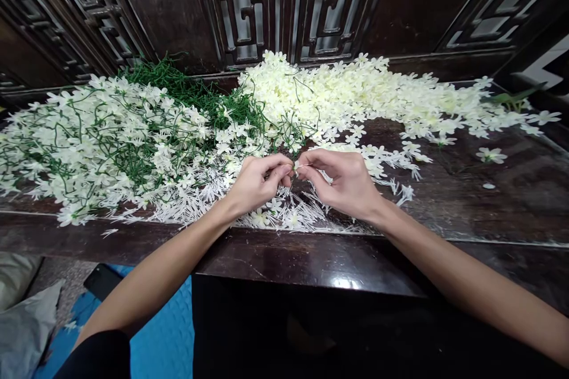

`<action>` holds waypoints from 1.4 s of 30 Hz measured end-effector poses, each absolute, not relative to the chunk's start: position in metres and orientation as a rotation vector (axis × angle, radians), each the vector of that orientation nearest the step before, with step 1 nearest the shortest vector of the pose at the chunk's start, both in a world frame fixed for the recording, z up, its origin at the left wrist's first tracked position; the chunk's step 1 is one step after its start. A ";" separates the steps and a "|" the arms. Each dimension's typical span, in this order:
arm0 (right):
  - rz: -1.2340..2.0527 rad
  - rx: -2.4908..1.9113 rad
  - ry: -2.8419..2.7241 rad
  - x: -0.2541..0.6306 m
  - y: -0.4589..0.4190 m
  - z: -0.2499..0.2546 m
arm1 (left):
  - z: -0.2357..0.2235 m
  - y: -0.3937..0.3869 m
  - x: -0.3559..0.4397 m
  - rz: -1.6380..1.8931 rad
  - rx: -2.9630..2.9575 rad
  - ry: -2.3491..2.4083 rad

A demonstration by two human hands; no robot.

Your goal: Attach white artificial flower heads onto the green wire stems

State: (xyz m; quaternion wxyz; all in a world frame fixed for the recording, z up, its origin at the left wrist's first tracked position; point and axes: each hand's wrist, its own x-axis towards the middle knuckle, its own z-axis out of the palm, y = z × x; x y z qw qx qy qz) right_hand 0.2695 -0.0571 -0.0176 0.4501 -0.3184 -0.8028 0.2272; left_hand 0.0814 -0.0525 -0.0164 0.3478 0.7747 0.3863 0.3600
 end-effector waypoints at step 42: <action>1.139 -0.782 -2.546 0.284 -0.047 -0.008 | -0.006 -0.021 0.056 1.442 1.141 0.945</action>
